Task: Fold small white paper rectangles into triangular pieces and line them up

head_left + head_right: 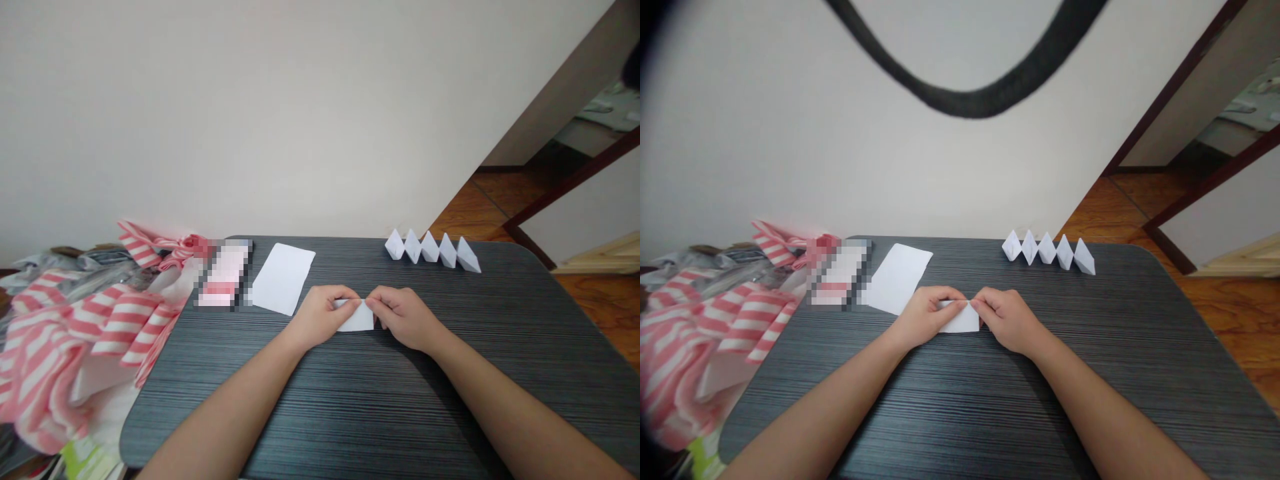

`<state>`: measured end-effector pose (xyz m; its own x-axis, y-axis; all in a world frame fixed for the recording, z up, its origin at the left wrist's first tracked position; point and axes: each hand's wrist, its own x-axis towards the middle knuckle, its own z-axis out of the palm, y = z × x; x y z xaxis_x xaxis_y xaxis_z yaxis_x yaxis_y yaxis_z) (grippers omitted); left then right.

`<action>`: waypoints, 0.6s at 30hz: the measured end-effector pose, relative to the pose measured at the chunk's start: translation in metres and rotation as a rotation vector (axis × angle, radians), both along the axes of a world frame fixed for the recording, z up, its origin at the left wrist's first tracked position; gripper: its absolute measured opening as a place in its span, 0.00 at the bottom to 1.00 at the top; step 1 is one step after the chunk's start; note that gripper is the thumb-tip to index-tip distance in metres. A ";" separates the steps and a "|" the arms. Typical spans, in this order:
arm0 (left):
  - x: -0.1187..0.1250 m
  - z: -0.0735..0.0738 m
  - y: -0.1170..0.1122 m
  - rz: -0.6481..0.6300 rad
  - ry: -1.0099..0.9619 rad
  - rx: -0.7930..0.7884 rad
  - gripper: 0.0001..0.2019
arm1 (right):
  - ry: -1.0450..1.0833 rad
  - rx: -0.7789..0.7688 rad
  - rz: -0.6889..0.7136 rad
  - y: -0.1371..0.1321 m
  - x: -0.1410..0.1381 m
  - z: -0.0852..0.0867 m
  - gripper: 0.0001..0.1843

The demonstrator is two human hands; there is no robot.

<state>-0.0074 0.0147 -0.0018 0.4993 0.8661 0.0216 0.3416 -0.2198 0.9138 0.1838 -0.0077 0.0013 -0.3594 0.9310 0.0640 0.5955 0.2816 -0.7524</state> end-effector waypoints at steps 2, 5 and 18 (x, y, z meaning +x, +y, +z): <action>0.000 -0.001 0.000 -0.008 0.001 0.001 0.13 | -0.009 0.003 0.006 0.000 0.000 -0.001 0.13; 0.000 -0.001 -0.001 -0.005 0.002 0.002 0.13 | -0.007 0.005 0.011 0.000 -0.002 -0.001 0.13; -0.004 -0.003 0.004 0.132 0.026 -0.037 0.15 | 0.023 -0.003 -0.080 0.001 0.004 0.004 0.15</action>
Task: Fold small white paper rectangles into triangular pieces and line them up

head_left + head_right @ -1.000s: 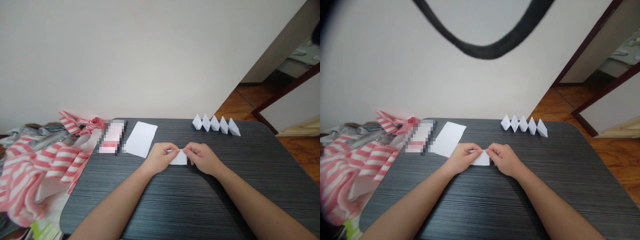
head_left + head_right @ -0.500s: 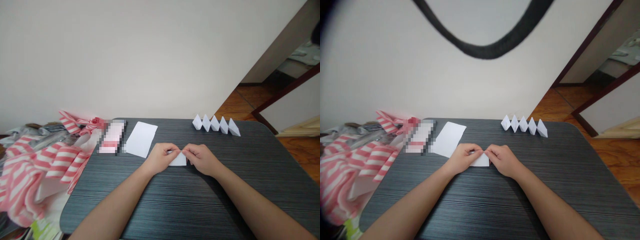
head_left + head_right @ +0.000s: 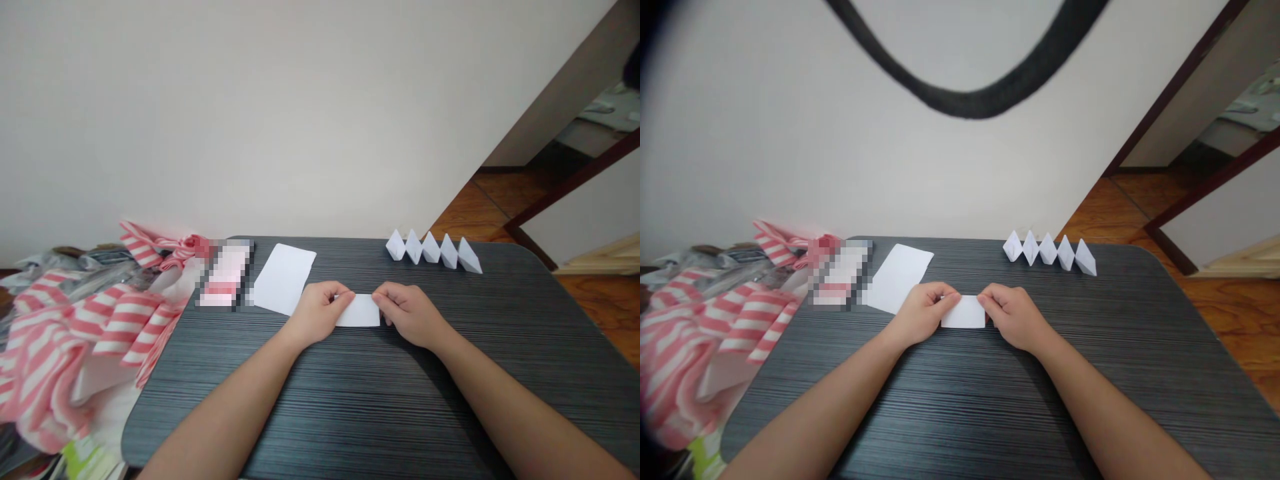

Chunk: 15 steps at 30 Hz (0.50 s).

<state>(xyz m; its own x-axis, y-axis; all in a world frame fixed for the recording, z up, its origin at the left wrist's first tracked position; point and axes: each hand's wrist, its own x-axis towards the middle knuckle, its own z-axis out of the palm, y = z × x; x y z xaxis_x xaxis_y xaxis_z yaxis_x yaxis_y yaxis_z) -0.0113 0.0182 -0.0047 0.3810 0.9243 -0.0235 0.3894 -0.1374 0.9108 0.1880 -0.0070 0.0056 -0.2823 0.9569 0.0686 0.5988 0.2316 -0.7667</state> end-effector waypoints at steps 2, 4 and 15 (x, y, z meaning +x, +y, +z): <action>0.000 0.001 0.000 0.010 -0.015 -0.005 0.14 | 0.012 -0.014 0.001 0.000 0.000 0.000 0.15; 0.001 0.001 0.000 0.029 -0.064 -0.034 0.14 | 0.029 -0.029 -0.002 0.000 0.000 -0.001 0.15; -0.001 -0.001 0.003 0.120 -0.204 -0.132 0.14 | 0.041 -0.040 -0.053 0.002 0.004 -0.004 0.16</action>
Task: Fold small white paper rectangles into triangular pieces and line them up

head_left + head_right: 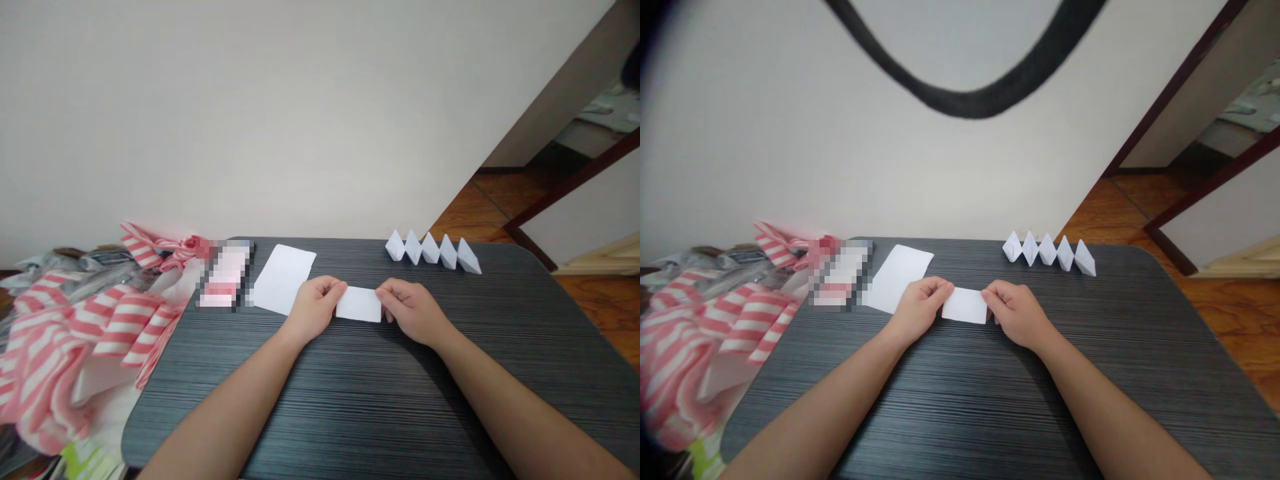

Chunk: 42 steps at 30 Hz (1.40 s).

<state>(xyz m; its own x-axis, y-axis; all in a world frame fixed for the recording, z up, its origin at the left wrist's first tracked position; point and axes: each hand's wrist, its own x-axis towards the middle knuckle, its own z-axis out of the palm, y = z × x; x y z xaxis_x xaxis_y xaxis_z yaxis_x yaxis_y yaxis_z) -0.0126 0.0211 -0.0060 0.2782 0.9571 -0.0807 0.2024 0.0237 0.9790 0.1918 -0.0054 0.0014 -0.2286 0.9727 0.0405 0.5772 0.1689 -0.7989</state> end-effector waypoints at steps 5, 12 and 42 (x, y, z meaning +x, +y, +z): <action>0.000 -0.003 0.000 -0.093 -0.090 -0.071 0.15 | 0.045 0.004 -0.081 -0.001 0.002 -0.002 0.17; 0.000 -0.008 -0.002 -0.078 -0.010 -0.032 0.16 | 0.146 -0.032 -0.046 -0.002 0.000 -0.003 0.17; 0.003 -0.005 -0.003 -0.145 -0.151 -0.118 0.11 | 0.192 -0.150 0.178 -0.003 -0.002 -0.004 0.17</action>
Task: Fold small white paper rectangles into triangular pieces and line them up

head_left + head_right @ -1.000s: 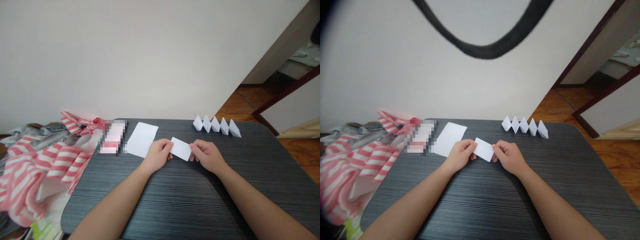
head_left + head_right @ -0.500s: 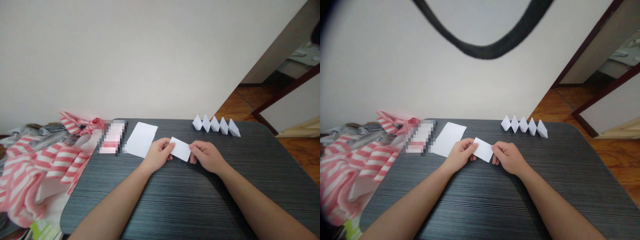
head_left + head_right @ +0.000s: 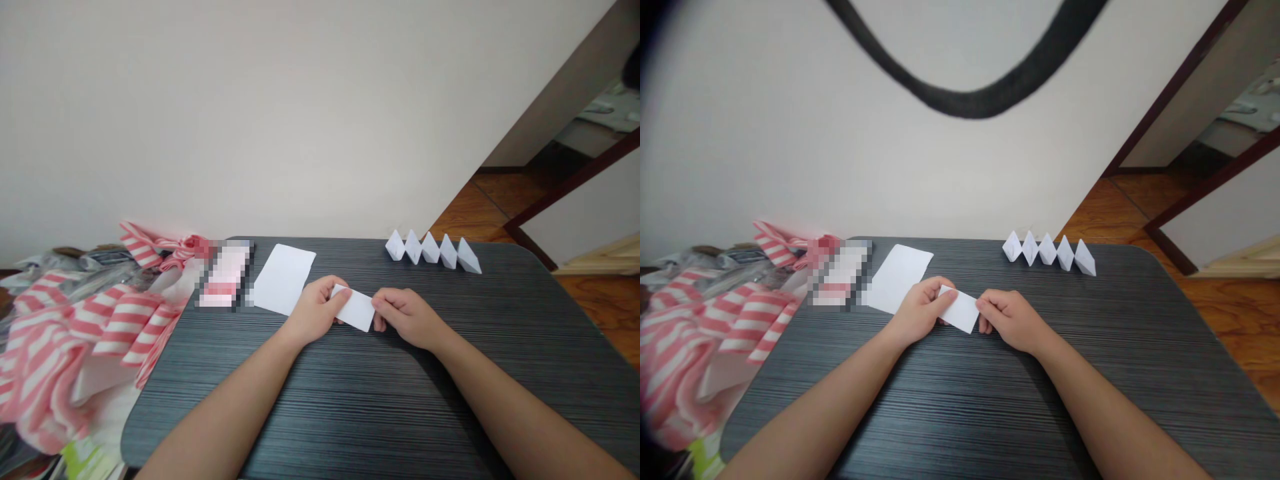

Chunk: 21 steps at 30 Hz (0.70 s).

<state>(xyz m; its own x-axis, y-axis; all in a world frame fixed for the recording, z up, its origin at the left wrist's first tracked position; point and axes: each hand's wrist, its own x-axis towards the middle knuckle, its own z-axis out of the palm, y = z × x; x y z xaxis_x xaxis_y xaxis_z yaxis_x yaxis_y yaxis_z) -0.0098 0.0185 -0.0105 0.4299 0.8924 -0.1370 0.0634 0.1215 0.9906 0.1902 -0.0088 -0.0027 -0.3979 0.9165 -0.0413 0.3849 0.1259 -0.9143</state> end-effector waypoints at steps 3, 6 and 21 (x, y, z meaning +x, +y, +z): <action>0.001 0.001 0.000 0.038 -0.023 -0.024 0.10 | 0.075 0.032 -0.028 0.000 0.001 -0.006 0.09; 0.002 0.003 0.000 0.058 -0.036 -0.037 0.10 | 0.131 0.087 -0.050 0.000 0.003 -0.010 0.14; 0.001 0.002 0.001 0.010 0.018 0.007 0.11 | 0.025 0.291 0.027 0.005 0.007 -0.013 0.06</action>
